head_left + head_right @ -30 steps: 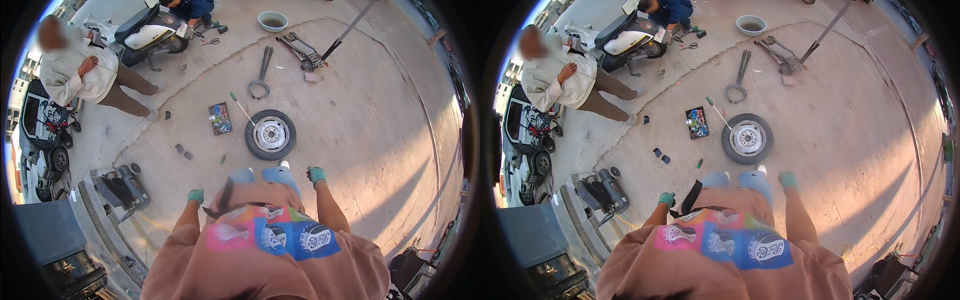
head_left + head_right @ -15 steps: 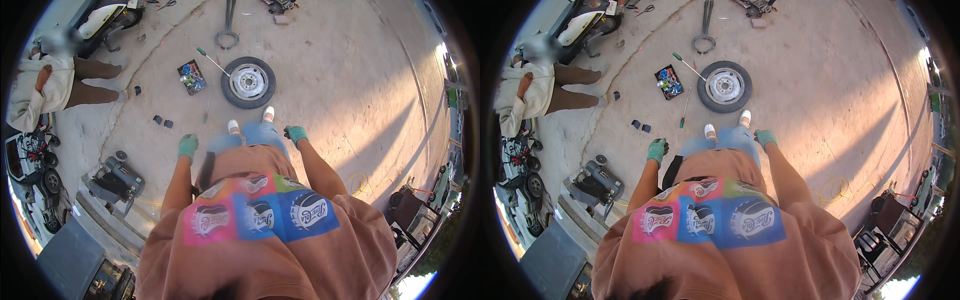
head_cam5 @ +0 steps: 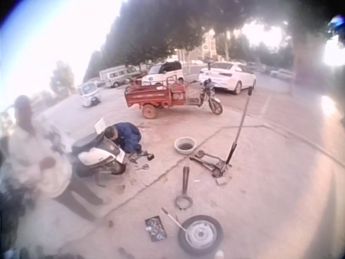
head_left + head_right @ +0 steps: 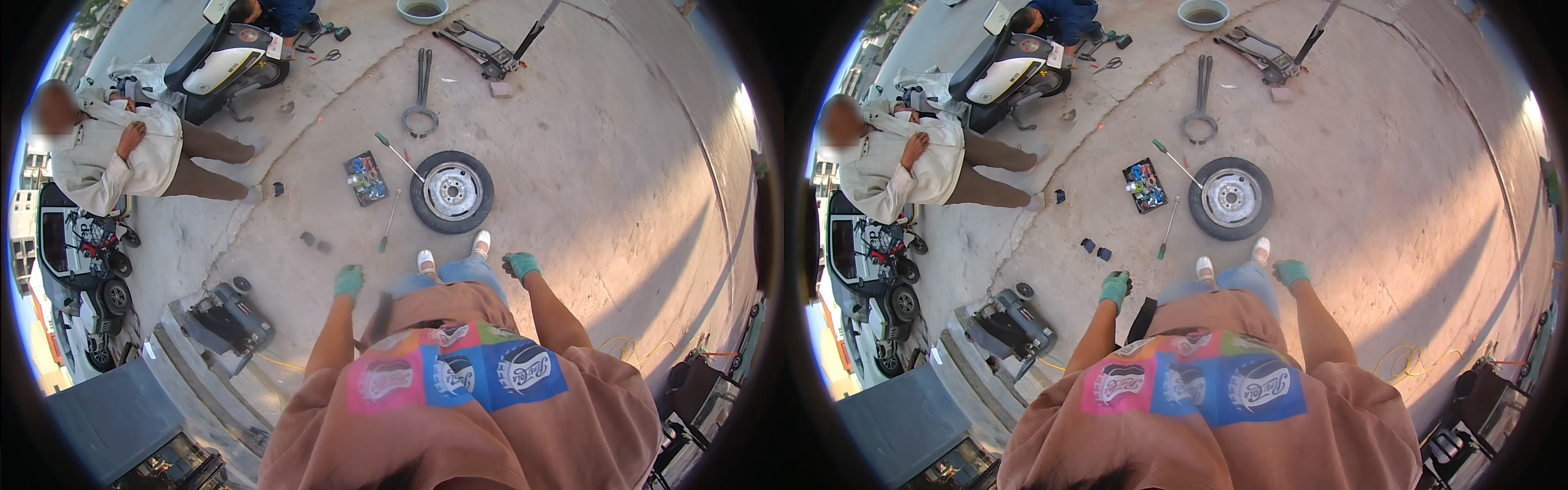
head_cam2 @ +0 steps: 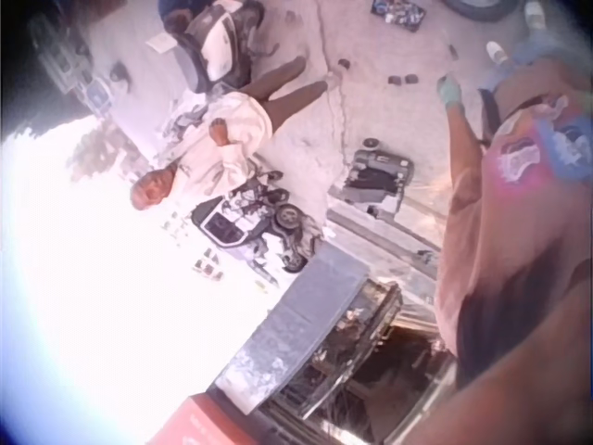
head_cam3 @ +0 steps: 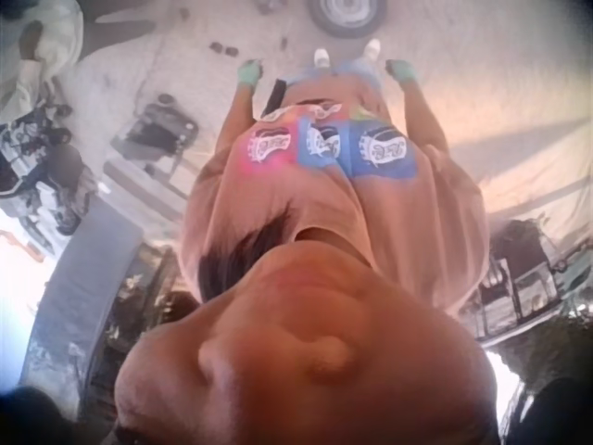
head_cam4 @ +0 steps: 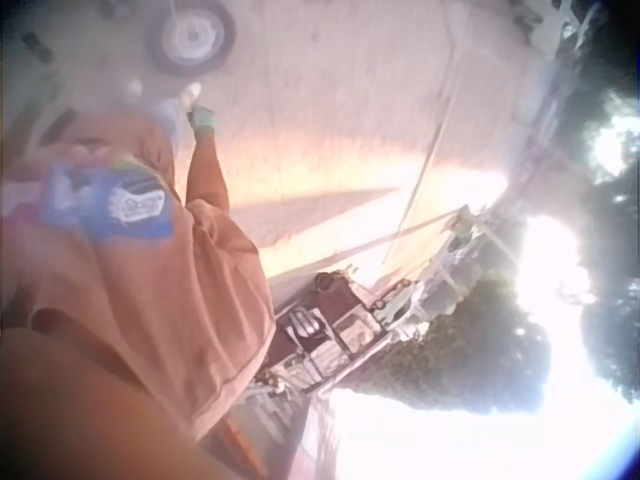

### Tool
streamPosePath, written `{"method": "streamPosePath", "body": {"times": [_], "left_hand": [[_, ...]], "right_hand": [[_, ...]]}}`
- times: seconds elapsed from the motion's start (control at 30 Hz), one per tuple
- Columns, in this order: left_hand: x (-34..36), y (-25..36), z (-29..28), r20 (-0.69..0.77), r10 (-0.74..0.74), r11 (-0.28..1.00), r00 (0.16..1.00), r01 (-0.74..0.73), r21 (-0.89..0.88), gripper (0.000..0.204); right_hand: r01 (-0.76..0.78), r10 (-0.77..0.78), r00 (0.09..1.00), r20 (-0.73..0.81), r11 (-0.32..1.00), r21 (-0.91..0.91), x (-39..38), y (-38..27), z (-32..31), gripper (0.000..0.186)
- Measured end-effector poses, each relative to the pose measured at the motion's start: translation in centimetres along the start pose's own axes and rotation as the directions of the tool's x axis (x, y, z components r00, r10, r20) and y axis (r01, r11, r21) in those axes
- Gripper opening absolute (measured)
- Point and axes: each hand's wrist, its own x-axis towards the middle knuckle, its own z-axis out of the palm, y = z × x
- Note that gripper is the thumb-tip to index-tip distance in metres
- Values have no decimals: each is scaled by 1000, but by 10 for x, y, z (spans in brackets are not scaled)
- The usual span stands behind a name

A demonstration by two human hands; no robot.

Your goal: The person removes a wheel from a three-wheeled vehicle using a cordless impact wrench, then carries the wheel away. The person also handles a manual pump and a tire rim separately.

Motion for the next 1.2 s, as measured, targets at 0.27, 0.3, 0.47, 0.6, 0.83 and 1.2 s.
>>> {"method": "streamPosePath", "body": {"times": [0.27, 0.3, 0.47, 0.6, 0.83, 1.2], "left_hand": [[10, -51, -3, -6, -81, 995, 997, 80, -59, 25], [13, -59, -5, -14, -99, 992, 995, 98, -74, 25], [13, -75, -14, -30, -125, 985, 992, 120, -127, 25], [-11, -60, -11, -84, -116, 979, 990, 99, -178, 15], [-19, -40, -17, -3, -132, 991, 991, 132, 22, 15], [41, -8, 29, 163, -69, 990, 984, 47, 132, 22]], "right_hand": [[266, -243, 962, 121, 932, -246, 13, -42, 7, 30], [257, -229, 964, 135, 932, -255, 15, -46, 4, 30], [177, -156, 983, 100, 950, -258, 22, -53, -3, 29], [251, -259, 965, 46, 853, -458, 29, -41, -1, 34], [272, -276, 957, 87, 753, -599, -29, -56, 8, 38], [55, -54, 998, 13, 946, -319, -65, 9, -34, 37]]}}
